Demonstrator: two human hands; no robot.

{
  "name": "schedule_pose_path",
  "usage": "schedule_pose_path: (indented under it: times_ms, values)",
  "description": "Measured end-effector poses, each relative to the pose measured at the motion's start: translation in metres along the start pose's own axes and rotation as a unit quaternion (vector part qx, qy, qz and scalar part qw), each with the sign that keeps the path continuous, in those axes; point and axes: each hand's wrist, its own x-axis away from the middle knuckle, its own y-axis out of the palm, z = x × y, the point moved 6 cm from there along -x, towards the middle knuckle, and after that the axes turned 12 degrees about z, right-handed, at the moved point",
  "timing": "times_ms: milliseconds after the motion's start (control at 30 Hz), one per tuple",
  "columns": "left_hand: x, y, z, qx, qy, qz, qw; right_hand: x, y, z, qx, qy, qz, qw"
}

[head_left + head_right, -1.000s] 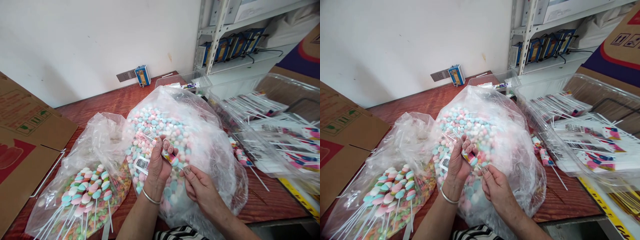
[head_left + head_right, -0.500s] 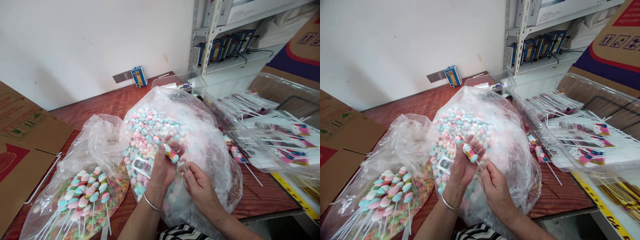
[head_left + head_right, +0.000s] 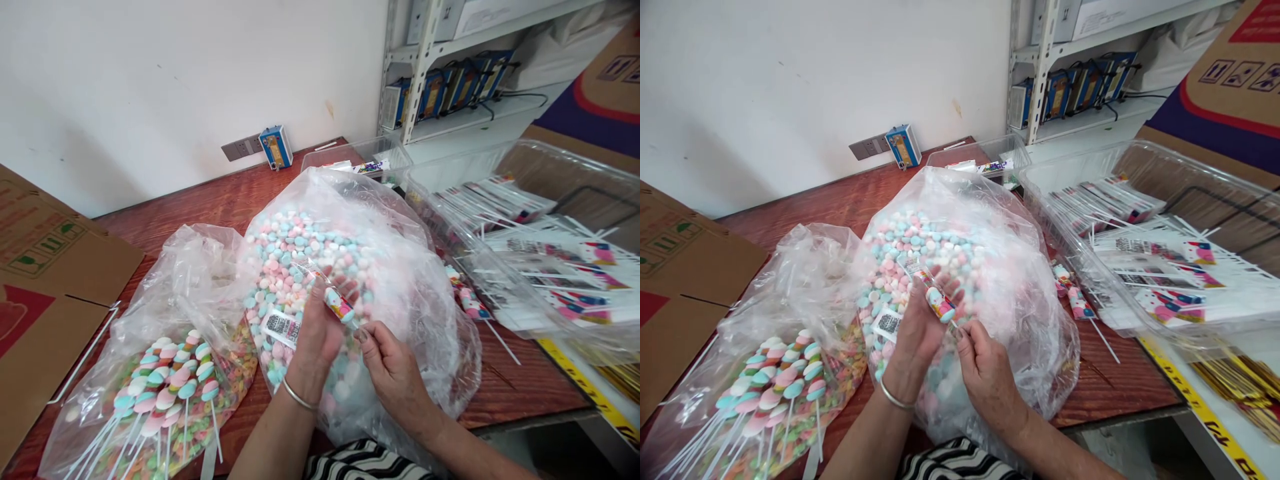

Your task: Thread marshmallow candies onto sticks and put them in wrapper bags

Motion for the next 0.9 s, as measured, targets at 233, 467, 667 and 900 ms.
schedule_pose_path:
  times_ms: [233, 467, 667, 900]
  values:
    - [-0.008, 0.008, 0.009, 0.026, 0.002, -0.019, 0.999, 0.005, 0.008, -0.004, 0.047, -0.026, -0.011, 0.998]
    - [0.008, 0.006, -0.012, -0.009, -0.015, -0.021, 1.0, -0.009, 0.003, -0.008, -0.008, -0.013, -0.007, 1.0]
    - [-0.025, 0.001, 0.042, 0.04, 0.049, 0.032, 0.997, 0.005, 0.004, -0.007, 0.031, -0.036, -0.051, 0.998]
    - [-0.014, 0.002, 0.002, 0.049, -0.041, 0.009, 0.998, 0.005, 0.009, -0.008, 0.078, -0.055, -0.039, 0.995]
